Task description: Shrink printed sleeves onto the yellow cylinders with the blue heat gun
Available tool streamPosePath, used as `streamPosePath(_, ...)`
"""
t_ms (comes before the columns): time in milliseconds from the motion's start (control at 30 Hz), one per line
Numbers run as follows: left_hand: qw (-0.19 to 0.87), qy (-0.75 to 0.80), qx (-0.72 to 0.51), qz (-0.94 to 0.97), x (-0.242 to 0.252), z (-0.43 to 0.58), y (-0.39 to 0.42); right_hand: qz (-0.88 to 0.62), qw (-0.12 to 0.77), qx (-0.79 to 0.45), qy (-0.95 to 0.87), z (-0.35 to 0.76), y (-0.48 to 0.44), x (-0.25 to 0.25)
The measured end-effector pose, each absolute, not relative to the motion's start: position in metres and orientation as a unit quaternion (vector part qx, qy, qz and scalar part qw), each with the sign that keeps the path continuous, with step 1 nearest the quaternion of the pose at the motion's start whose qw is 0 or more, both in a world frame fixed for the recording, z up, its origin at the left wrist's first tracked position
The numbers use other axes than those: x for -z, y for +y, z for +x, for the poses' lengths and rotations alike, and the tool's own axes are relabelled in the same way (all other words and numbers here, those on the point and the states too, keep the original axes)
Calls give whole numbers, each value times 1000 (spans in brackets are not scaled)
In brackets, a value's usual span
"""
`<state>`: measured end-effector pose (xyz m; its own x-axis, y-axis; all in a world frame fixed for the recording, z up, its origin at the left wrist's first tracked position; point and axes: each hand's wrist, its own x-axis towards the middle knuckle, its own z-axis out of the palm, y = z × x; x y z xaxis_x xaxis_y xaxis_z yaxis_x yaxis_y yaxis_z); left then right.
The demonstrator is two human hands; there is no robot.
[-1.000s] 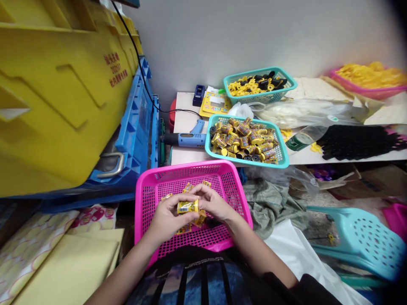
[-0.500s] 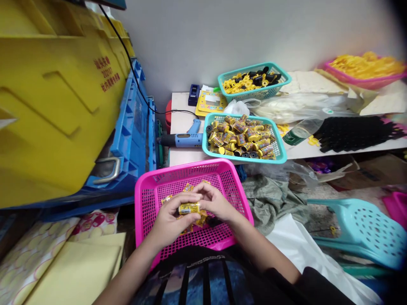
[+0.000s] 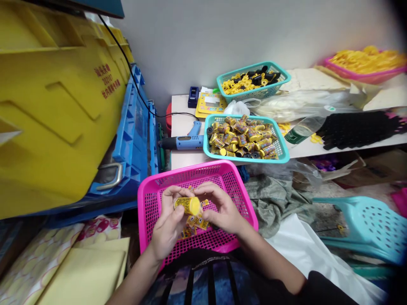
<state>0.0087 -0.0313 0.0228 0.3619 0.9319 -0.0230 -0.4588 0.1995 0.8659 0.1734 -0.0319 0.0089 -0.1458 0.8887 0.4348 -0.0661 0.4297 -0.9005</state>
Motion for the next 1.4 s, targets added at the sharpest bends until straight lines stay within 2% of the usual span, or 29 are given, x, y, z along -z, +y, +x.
streamPosePath(100, 727, 307, -471, 394, -17, 8, -31, -348, 566, -293, -687, 172, -34, -10)
streamPosePath(233, 711, 346, -432, 434, -10, 11, -23, -388, 535, -227, -715, 185, -30, -19)
streamPosePath(433, 635, 422, -431, 483, -8, 15, -10, -628, 490, -96, -597, 259, 49, -46)
streamPosePath(600, 617, 475, -392, 490, 4, 3, -11, -728, 431, -58, -530, 310, 97, -40)
streamPosePath(833, 605, 490, -333, 531, 5, -5, -10, -743, 379, -112, -541, 337, 19, -14)
streamPosePath(900, 607, 473, -300, 564, 1, 1, -10, -750, 331, -146, -554, 330, -13, -9)
streamPosePath(1000, 579, 456, -221, 639, 3, 13, -9, -708, 209, -234, -633, 302, -50, -1)
streamPosePath(1067, 527, 439, -154, 711, 10, 21, -8, -659, 114, -272, -692, 278, -65, 7)
streamPosePath(1167, 418, 391, -36, 819, 23, 33, -8, -630, 2, -256, -734, 250, -75, 20)
streamPosePath(1267, 370, 342, 30, 863, 37, 42, -11, -627, -68, -221, -743, 240, -72, 35)
streamPosePath(1400, 344, 334, 52, 876, 49, 41, -7, -622, -111, -220, -743, 239, -61, 53)
